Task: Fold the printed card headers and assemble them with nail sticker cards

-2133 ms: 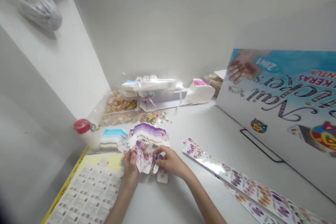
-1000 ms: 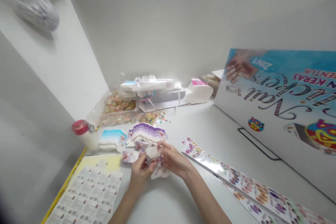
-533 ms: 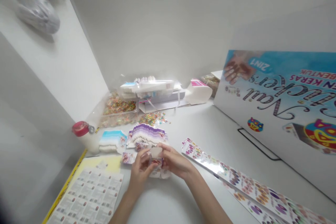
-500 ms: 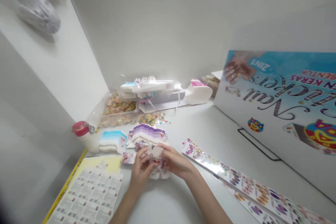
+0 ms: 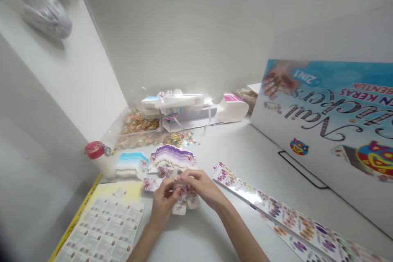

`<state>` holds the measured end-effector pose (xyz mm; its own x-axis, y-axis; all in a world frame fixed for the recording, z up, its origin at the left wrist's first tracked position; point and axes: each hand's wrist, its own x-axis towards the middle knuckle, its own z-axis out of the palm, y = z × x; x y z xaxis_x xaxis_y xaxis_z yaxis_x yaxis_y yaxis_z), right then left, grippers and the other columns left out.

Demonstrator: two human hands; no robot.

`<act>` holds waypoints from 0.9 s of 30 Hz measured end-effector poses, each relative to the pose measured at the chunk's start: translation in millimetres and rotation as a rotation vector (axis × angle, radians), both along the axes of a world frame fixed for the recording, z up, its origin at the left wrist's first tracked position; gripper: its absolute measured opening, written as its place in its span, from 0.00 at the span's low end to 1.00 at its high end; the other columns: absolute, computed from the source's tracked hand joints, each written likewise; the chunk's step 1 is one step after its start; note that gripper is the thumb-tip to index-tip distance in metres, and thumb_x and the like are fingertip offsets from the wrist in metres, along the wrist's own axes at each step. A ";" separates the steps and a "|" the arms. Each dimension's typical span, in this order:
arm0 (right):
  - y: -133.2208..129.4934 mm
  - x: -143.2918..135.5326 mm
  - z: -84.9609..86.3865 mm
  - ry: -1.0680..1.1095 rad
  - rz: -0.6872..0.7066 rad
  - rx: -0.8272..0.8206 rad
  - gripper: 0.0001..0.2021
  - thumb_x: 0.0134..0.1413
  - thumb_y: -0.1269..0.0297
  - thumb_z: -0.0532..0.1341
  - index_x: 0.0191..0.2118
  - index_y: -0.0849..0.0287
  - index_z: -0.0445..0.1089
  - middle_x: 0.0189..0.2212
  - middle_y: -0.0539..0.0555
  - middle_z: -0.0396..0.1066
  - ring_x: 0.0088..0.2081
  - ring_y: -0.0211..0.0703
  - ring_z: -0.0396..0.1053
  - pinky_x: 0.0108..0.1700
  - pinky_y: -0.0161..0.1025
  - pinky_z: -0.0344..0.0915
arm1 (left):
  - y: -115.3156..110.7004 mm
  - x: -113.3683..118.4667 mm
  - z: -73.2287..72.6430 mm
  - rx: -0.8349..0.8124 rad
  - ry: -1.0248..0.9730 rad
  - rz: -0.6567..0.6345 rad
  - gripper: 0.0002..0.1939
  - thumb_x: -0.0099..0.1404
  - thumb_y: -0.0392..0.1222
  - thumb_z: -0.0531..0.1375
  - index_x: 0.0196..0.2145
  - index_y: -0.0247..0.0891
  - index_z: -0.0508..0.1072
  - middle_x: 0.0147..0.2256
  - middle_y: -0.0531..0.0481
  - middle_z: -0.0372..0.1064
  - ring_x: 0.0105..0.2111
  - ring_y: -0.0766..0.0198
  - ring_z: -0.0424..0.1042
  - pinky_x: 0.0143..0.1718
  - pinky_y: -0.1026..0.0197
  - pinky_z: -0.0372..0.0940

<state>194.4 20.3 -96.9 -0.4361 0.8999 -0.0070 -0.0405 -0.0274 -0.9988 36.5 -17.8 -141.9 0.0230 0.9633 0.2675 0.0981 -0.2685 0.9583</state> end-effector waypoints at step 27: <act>43.2 20.8 -78.8 -0.525 -0.309 0.563 0.10 0.54 0.65 0.57 0.39 0.55 0.74 0.52 0.58 0.68 0.55 0.53 0.60 0.57 0.51 0.53 | -2.6 5.3 14.7 0.321 0.727 0.075 0.08 0.64 0.37 0.56 0.39 0.42 0.74 0.34 0.49 0.73 0.39 0.55 0.65 0.44 0.51 0.60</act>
